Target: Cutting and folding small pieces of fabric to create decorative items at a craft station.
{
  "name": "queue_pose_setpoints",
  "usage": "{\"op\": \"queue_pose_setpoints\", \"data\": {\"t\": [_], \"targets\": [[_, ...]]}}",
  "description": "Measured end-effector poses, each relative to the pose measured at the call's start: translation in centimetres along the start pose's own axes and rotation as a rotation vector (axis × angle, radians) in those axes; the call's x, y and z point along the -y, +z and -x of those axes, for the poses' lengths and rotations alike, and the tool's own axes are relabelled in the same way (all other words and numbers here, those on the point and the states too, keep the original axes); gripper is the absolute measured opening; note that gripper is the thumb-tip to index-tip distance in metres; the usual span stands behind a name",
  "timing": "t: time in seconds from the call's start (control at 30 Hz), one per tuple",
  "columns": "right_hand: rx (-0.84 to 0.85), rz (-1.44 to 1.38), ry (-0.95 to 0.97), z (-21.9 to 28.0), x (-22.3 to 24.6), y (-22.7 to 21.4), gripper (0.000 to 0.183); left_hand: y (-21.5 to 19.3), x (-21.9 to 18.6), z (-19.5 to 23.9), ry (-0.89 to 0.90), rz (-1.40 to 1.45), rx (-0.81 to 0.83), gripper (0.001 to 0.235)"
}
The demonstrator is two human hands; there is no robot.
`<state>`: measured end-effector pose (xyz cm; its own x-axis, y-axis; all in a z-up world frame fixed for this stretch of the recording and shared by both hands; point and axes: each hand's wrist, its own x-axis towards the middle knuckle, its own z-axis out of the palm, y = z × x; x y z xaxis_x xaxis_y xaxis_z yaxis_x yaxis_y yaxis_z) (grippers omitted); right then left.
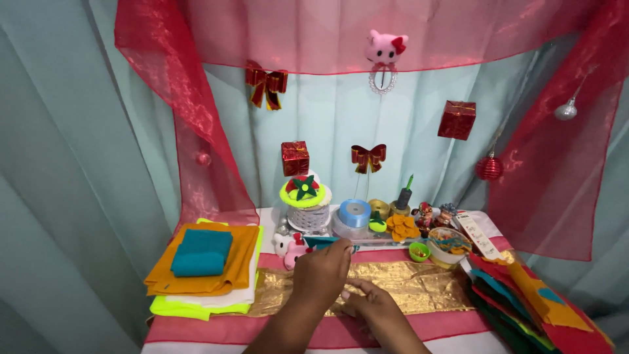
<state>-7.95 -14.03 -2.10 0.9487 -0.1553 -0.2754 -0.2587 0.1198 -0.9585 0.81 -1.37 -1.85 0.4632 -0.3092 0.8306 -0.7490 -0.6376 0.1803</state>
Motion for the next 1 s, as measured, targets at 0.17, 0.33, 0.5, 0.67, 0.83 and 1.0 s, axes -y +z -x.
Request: {"op": "queue_pose_setpoints", "data": {"t": [0.17,0.33,0.5,0.67,0.83,1.0], "targets": [[0.066,0.1,-0.326,-0.5,-4.0,-0.9,0.024,-0.1,0.2,0.0,0.007,0.006,-0.033,0.015],[-0.076,0.422,-0.545,2.6,-5.2,-0.6,0.026,-0.1,0.2,0.1,-0.026,0.011,0.004,0.017],[-0.026,0.51,-0.649,2.9,-5.9,-0.7,0.03,0.6,0.6,0.3,-0.007,-0.035,-0.028,0.016],[0.016,0.683,-0.878,2.9,-5.7,-0.6,0.029,0.8,0.8,0.2,-0.022,-0.028,0.006,0.016],[0.118,0.751,-0.92,3.8,-5.7,-0.6,0.03,1.0,0.9,0.6,-0.028,-0.047,0.028,0.014],[0.193,0.749,-0.989,3.5,-6.3,-1.1,0.026,0.9,1.2,0.5,-0.037,-0.017,0.024,0.017]]}}
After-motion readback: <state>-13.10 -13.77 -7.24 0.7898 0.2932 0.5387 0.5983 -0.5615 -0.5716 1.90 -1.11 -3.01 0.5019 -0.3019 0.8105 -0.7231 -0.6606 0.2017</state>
